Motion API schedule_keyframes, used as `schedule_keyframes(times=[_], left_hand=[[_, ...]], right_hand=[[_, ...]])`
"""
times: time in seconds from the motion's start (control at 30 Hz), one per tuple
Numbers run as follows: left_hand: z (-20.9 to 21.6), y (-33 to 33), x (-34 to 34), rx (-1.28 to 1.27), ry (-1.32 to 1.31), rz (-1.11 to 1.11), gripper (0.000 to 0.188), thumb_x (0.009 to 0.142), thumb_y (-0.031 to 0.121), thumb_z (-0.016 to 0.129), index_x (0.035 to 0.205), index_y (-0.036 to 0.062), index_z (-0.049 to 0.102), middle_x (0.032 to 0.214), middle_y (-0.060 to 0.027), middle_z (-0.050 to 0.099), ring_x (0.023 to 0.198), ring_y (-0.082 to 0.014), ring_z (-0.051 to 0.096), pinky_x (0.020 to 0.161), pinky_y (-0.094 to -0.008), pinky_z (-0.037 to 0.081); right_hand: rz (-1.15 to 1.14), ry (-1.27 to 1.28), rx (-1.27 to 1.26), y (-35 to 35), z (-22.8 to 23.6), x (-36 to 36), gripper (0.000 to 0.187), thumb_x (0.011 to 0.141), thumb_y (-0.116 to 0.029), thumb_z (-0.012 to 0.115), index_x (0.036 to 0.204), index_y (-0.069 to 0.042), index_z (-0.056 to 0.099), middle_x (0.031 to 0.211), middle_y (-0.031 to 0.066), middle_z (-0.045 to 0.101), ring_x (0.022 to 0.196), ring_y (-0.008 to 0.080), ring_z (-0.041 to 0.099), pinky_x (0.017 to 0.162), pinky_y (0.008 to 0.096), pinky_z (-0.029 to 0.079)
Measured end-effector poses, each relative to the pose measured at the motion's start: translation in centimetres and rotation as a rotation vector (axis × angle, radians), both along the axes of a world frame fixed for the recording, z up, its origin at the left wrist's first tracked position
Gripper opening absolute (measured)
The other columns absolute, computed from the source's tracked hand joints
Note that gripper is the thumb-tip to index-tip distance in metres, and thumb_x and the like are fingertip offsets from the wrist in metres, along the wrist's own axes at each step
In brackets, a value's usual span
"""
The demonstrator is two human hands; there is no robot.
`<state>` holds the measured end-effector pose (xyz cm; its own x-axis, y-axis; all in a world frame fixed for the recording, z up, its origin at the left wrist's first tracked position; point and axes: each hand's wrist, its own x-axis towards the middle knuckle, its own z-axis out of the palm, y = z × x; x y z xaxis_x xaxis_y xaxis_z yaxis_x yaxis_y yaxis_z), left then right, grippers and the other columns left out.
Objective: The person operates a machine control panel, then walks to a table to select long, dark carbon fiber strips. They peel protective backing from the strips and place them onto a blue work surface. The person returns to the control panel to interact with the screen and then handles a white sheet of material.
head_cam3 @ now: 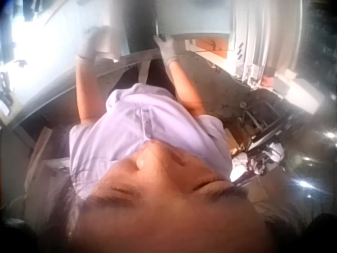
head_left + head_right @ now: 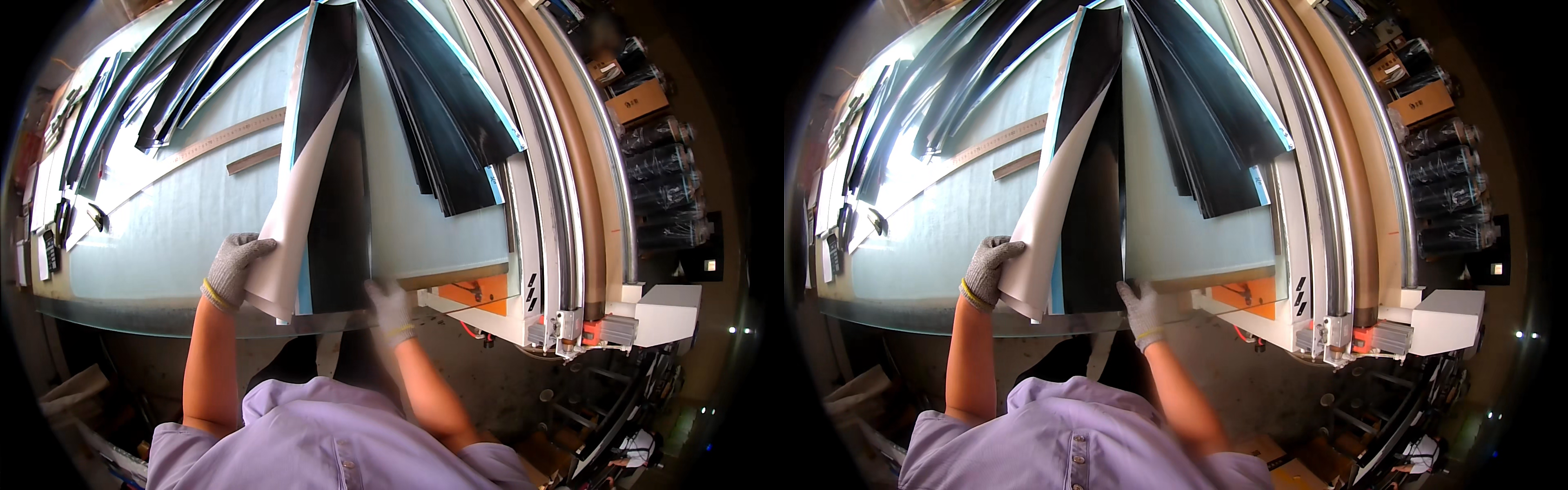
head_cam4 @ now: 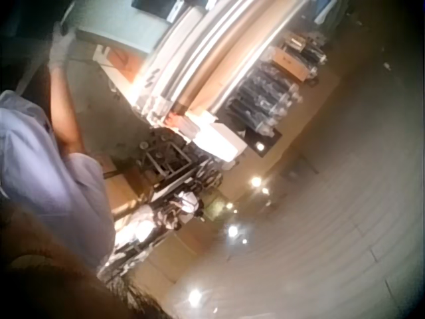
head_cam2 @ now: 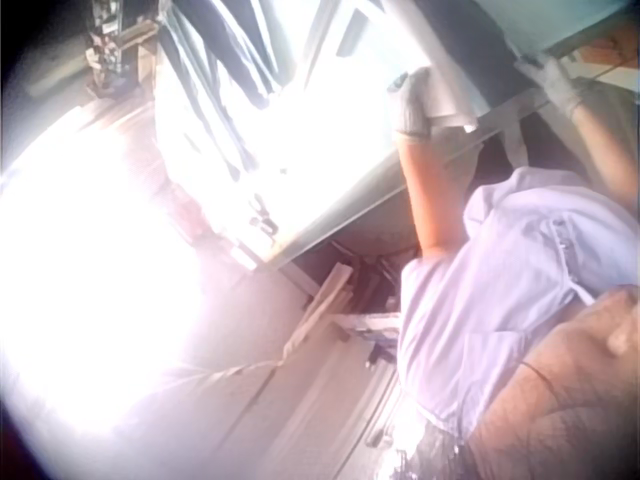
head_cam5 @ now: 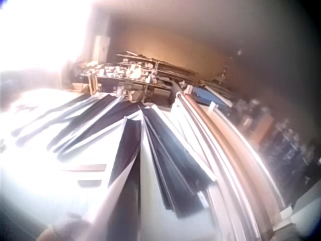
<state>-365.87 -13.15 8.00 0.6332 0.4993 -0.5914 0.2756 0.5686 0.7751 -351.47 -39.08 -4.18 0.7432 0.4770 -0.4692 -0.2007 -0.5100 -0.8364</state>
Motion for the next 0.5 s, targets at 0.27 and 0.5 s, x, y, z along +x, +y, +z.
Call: schedule_keyframes(times=[0.27, 0.5], left_hand=[[1.5, -0.2, 0.0, 0.074, -0.002, -0.012, 0.032, 0.085, 0.020, 0.069, 0.094, -0.0107, 0.067, 0.079, -0.0109, 0.069, 0.063, -0.0145, 0.066, 0.060, -0.0272, 0.054], [-1.7, -3.4, 0.9, 0.603, 0.388, -0.452, 0.035, 0.089, 0.026, 0.069, 0.091, -0.0089, 0.070, 0.068, -0.0113, 0.066, 0.066, -0.0121, 0.064, 0.063, -0.0331, 0.054]], right_hand=[[-0.004, -0.261, 0.051, 1.1, 6.8, -1.1, 0.029, 0.093, -0.026, 0.071, 0.094, 0.003, 0.065, 0.080, 0.0104, 0.063, 0.075, 0.0225, 0.060, 0.074, 0.0350, 0.050], [0.082, 0.154, 0.241, 2.2, 4.3, -1.1, 0.033, 0.088, -0.017, 0.076, 0.070, 0.002, 0.055, 0.059, 0.0041, 0.044, 0.062, 0.0099, 0.038, 0.057, 0.0330, 0.039]])
